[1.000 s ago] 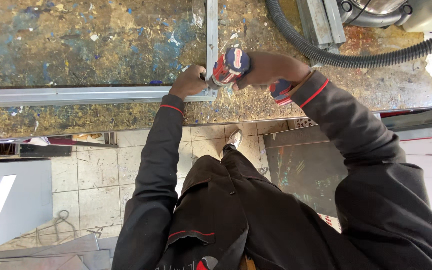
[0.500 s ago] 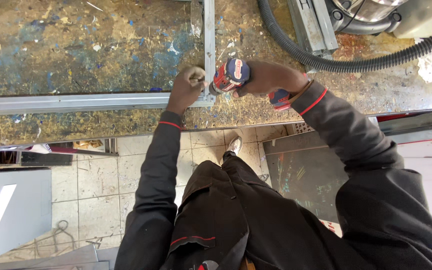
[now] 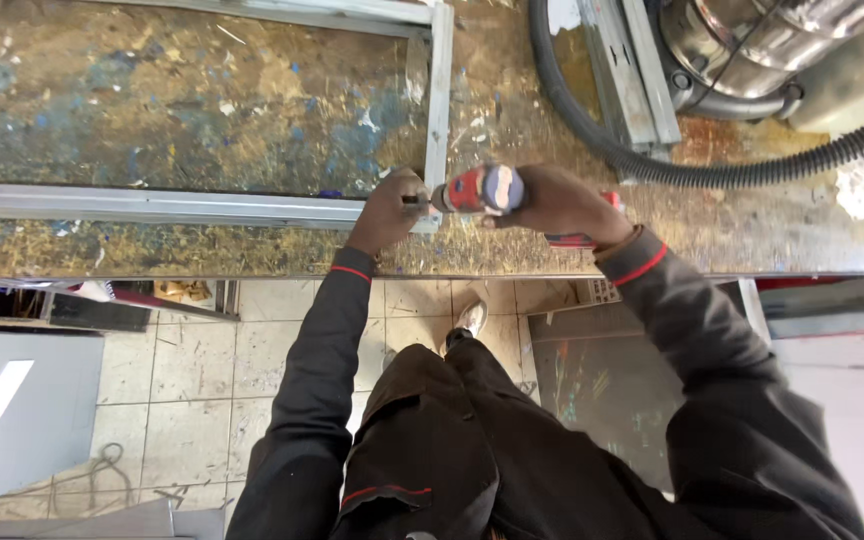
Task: The person assembles a rectangular metal frame on a workbench. They use a cordless drill to fasten corner brackets, a utility knife to trim excess material, and a sanding block to smooth edges. The person repeatedly positions the frame, drills screws, and cleans the work area.
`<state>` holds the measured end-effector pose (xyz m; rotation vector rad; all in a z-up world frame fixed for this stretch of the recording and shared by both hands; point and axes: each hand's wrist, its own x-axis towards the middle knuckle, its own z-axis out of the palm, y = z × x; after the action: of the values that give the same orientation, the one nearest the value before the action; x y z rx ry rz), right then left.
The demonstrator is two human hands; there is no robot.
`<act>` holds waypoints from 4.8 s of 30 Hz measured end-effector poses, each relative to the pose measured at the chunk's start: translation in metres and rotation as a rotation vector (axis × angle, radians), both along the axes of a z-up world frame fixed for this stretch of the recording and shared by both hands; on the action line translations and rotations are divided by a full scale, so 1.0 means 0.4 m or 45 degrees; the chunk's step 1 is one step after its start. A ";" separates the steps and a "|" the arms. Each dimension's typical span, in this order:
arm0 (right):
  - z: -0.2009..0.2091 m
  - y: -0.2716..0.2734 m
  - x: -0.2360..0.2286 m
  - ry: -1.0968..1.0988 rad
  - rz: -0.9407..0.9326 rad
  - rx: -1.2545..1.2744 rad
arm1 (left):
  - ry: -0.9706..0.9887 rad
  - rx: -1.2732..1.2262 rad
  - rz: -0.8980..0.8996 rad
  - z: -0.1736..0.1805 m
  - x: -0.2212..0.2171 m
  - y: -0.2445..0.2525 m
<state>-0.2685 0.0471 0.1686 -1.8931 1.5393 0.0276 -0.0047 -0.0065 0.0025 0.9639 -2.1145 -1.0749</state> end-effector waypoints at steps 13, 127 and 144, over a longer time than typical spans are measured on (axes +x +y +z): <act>0.031 0.023 0.008 -0.332 -0.189 -0.116 | 0.580 0.330 0.651 0.038 0.012 -0.006; -0.045 -0.442 -0.125 -0.218 0.147 0.204 | 0.392 0.569 0.537 -0.021 -0.169 -0.167; -0.038 -0.472 -0.047 0.052 0.037 0.326 | 0.309 0.355 0.482 -0.046 -0.166 -0.138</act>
<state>-0.2871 -0.1415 0.1532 -1.7204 1.4586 0.2656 -0.0709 -0.0617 -0.0160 1.2350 -1.5362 -1.2334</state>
